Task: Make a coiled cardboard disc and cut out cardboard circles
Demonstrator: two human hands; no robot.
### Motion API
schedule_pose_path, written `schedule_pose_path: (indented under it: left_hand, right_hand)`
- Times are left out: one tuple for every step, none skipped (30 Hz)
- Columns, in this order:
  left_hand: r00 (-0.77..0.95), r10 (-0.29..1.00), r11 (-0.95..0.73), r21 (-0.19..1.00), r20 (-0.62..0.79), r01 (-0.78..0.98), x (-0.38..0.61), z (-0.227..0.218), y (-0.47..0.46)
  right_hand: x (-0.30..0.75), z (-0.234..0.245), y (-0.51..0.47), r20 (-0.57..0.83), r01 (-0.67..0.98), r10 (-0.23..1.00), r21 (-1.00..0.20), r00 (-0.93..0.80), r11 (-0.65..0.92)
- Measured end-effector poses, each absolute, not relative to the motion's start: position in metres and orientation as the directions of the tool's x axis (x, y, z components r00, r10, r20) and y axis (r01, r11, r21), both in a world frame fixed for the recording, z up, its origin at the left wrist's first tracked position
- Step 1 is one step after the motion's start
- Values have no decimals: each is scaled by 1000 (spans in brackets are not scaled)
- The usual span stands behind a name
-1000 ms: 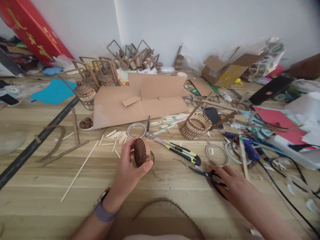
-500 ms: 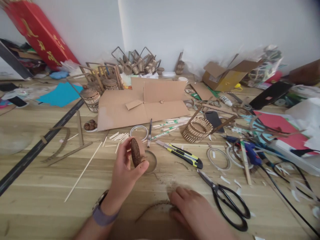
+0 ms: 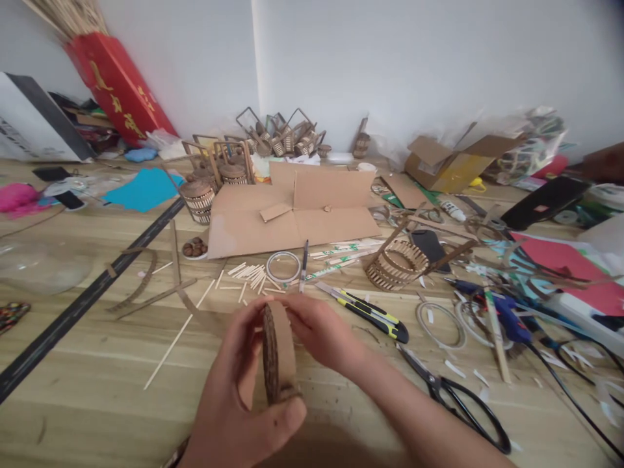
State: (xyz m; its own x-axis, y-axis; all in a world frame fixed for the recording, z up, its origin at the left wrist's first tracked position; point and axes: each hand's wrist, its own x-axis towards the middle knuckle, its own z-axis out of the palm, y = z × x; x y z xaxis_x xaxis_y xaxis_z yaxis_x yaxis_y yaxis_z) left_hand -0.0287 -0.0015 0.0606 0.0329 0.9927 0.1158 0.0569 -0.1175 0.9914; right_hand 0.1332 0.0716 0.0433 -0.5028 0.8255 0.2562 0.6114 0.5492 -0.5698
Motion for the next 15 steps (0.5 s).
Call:
schedule_pose_path:
  left_hand:
    - [42, 996, -86, 996, 85, 31, -32, 55, 1]
    - [58, 997, -61, 998, 59, 17, -34, 50, 3]
    - [74, 997, -34, 999, 33, 19, -36, 46, 6]
    - [102, 995, -12, 999, 8, 37, -38, 44, 8]
    - [136, 991, 6, 998, -15, 68, -39, 43, 11]
    - [177, 984, 13, 994, -32, 111, -40, 43, 14]
    - [228, 973, 1, 987, -38, 163, -40, 44, 17]
    - [280, 959, -26, 975, -38, 222, -40, 45, 21]
    - [335, 941, -62, 956, -40, 286, -41, 46, 25]
    - [394, 918, -101, 930, -50, 352, -41, 47, 28]
    - [452, 889, -138, 898, -74, 417, -42, 47, 32]
    - [509, 853, -173, 861, -112, 478, -43, 47, 34]
    - [556, 816, -204, 825, -154, 528, -44, 46, 37]
    - [592, 784, -234, 794, -188, 562, -45, 45, 38]
    - [620, 758, -263, 774, -204, 576, -46, 44, 39]
  right_hand:
    - [144, 40, 73, 234, 614, 817, -560, -527, 556]
    - [156, 37, 73, 211, 628, 814, -543, -541, 558]
    - [168, 33, 73, 191, 651, 815, -515, -546, 557]
    - [180, 29, 71, 166, 664, 809, -492, -563, 563]
    - [190, 25, 70, 145, 673, 804, -475, -576, 567]
    - [197, 21, 68, 128, 678, 798, -461, -588, 573]
    - [202, 17, 66, 116, 680, 793, -451, -598, 579]
    - [204, 12, 64, 111, 681, 789, -443, -604, 583]
    - [204, 9, 64, 112, 682, 788, -437, -606, 587]
    - [202, 6, 64, 117, 682, 787, -434, -606, 589]
    - [201, 4, 64, 125, 679, 785, -433, -606, 593]
    - [199, 4, 65, 136, 673, 783, -435, -607, 598]
    - [198, 4, 66, 149, 664, 780, -442, -608, 603]
    - [198, 6, 68, 164, 654, 777, -452, -607, 606]
    - [199, 9, 69, 181, 644, 776, -464, -604, 609]
